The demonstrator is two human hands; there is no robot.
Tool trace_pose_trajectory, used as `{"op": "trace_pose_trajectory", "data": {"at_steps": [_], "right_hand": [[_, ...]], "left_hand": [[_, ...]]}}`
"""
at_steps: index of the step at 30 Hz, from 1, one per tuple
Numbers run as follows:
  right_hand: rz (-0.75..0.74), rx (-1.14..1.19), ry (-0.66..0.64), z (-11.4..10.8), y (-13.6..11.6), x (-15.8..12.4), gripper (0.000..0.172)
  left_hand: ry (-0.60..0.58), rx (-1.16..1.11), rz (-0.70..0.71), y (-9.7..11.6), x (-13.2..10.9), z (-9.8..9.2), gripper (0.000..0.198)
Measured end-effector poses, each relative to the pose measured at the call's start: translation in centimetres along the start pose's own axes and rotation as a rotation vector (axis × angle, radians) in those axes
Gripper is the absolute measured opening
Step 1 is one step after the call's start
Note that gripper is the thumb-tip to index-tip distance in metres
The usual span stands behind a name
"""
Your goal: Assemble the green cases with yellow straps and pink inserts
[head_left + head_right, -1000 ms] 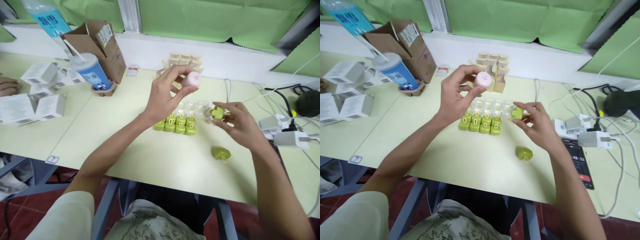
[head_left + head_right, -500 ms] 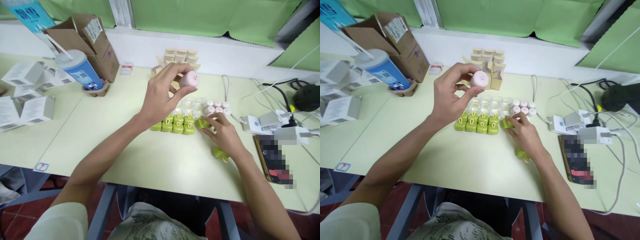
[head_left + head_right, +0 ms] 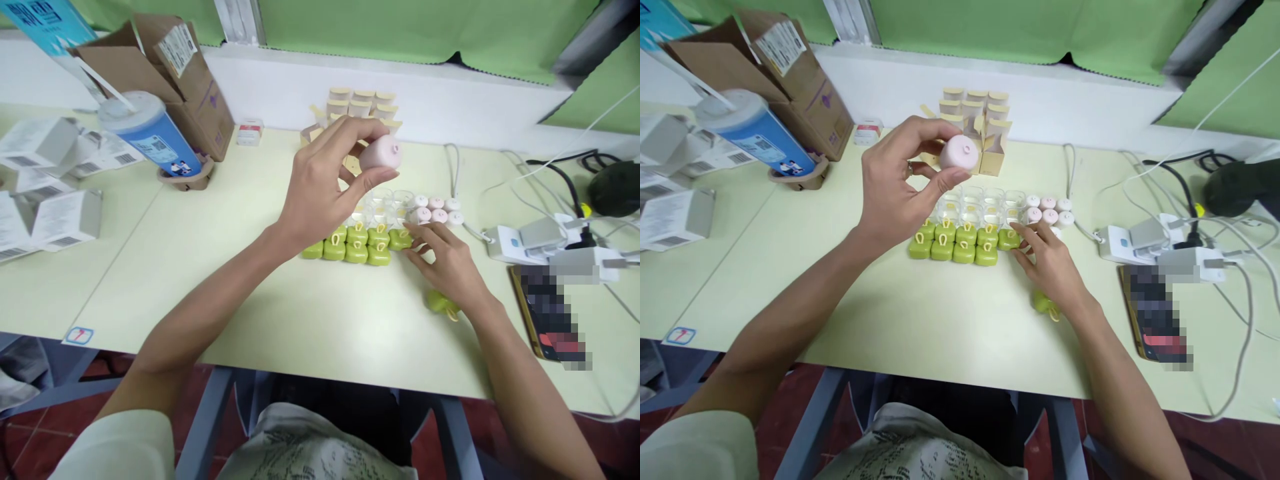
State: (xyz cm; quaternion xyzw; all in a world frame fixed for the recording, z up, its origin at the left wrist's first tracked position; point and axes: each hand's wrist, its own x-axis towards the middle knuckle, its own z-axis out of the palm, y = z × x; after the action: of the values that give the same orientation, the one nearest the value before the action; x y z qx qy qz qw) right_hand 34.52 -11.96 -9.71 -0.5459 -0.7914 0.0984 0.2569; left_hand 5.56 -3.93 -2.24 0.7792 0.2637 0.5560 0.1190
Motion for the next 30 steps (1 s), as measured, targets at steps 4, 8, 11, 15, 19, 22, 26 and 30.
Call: {"op": "trace_pose_trajectory", "data": {"at_steps": [4,8,11,15,19,22,26,30], "right_hand": [[0.115,0.044,0.163,-2.4,1.8,-0.2,0.031],[0.247,-0.024,0.274,-3.9,5.7,-0.6,0.02],[0.311,0.039,0.112,-3.4,7.0,-0.7,0.043],[0.403,0.041,0.077,-2.5,6.3,-0.2,0.042],[0.418,0.031,0.074,-2.8,5.7,0.0,0.038],[0.421,0.069,0.091,-2.9,5.9,-0.1,0.036],[0.451,0.157,0.116,-2.5,6.2,-0.2,0.036],[0.46,0.141,0.098,-2.8,6.4,-0.3,0.034]], "left_hand": [[-0.028,0.05,-0.05,0.3,-0.1,-0.3,0.029],[-0.024,0.064,-0.062,-0.1,-0.1,-0.4,0.037],[-0.039,0.036,-0.052,-1.2,-0.3,-0.1,0.042],[-0.071,-0.013,0.004,-2.6,-0.6,0.6,0.047],[-0.08,0.034,-0.035,-2.3,-0.9,0.7,0.047],[-0.08,0.064,-0.035,-1.7,-1.0,0.7,0.045],[-0.071,0.064,-0.031,-1.4,-1.0,0.9,0.042],[-0.085,0.079,-0.052,-1.3,-1.1,1.0,0.041]]}}
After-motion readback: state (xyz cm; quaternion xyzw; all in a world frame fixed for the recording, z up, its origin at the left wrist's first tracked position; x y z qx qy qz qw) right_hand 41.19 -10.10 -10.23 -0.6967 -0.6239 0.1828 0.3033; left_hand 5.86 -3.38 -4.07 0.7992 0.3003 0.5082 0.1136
